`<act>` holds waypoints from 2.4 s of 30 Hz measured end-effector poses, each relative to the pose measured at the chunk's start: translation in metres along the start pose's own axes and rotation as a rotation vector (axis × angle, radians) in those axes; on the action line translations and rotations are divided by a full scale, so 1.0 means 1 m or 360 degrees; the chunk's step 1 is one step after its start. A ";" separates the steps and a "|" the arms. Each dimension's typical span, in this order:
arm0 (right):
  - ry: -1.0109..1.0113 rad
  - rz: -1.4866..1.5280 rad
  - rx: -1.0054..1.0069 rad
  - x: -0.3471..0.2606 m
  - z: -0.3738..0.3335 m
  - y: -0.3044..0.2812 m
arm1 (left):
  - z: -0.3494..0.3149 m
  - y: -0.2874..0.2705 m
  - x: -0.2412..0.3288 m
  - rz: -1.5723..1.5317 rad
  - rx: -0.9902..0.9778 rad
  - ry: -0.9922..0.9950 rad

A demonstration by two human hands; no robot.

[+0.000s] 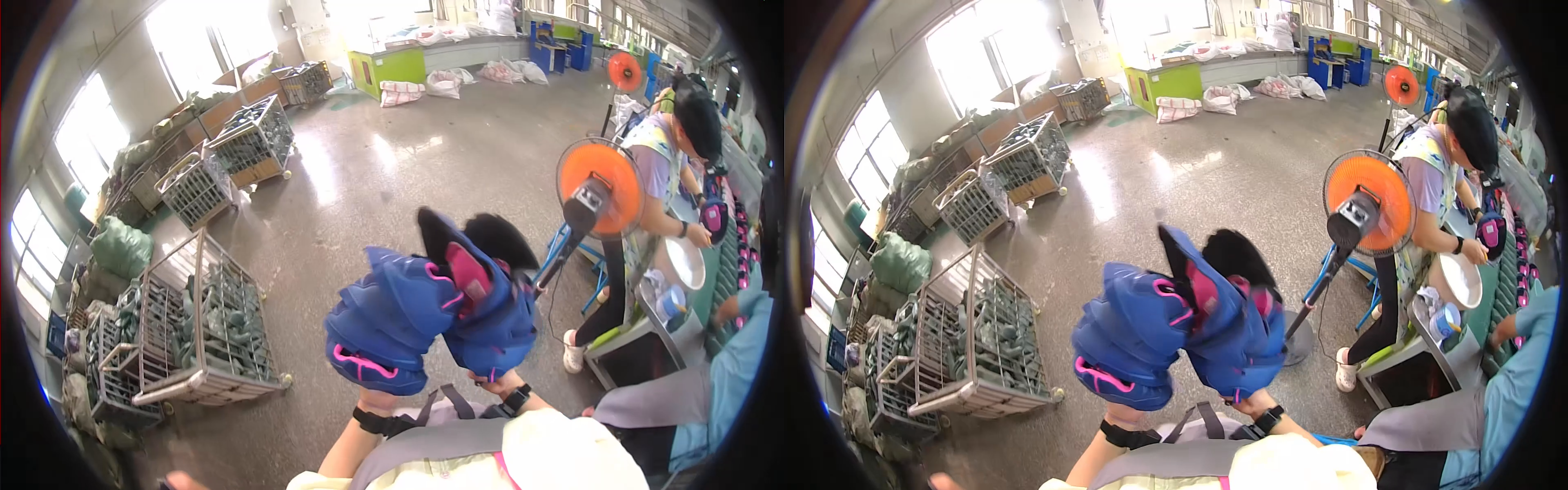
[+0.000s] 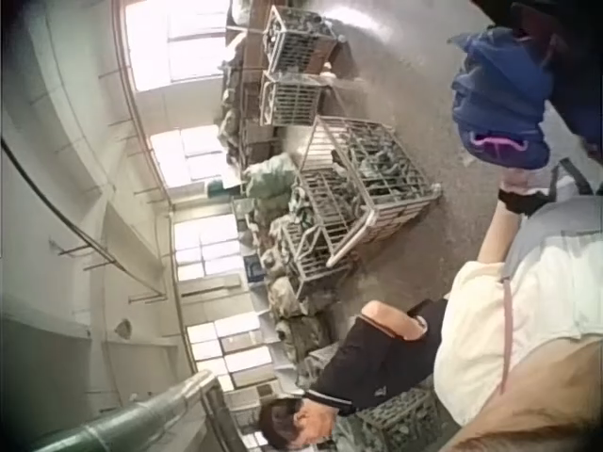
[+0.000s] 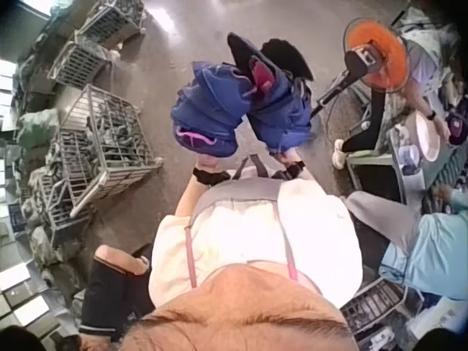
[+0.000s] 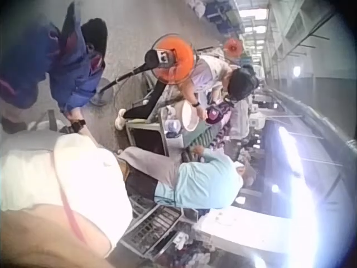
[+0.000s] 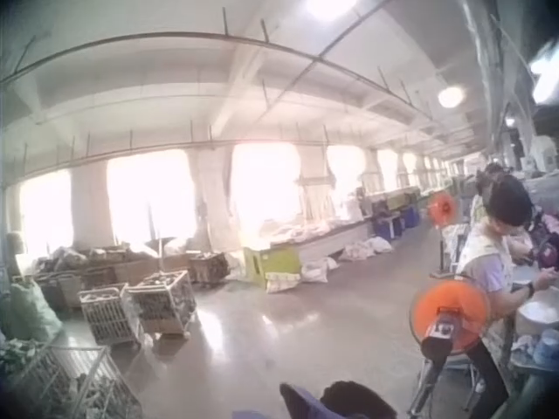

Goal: The recorder collects a bundle of shoe upper components from a large storage bag and transports them to a processing line to be placed on a conveyor.

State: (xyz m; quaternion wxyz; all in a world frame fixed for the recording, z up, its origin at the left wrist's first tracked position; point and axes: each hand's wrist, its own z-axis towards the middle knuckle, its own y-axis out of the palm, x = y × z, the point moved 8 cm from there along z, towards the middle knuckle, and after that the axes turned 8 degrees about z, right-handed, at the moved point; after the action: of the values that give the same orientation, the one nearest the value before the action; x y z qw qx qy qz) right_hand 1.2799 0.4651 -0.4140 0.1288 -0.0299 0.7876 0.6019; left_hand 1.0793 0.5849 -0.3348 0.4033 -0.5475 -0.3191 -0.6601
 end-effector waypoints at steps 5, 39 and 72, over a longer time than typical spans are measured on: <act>0.0111 -0.0348 -0.0148 -0.046 0.146 0.030 | 0.120 -0.020 -0.058 -0.0158 -0.0043 -0.0374; -0.0934 -0.1149 0.0609 -0.710 0.675 0.033 | 0.989 0.231 -0.265 0.0165 0.0084 -0.1062; -0.1881 -0.1137 0.3617 -1.211 0.143 -0.113 | 0.789 1.588 -0.050 0.0520 -0.2587 0.2025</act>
State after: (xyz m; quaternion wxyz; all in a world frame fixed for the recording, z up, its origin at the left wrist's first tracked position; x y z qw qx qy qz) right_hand 2.4954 0.4400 -0.2649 0.5526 0.1542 0.6241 -0.5305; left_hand 2.8512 0.5266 -0.2611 0.0915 -0.2418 0.5702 -0.7797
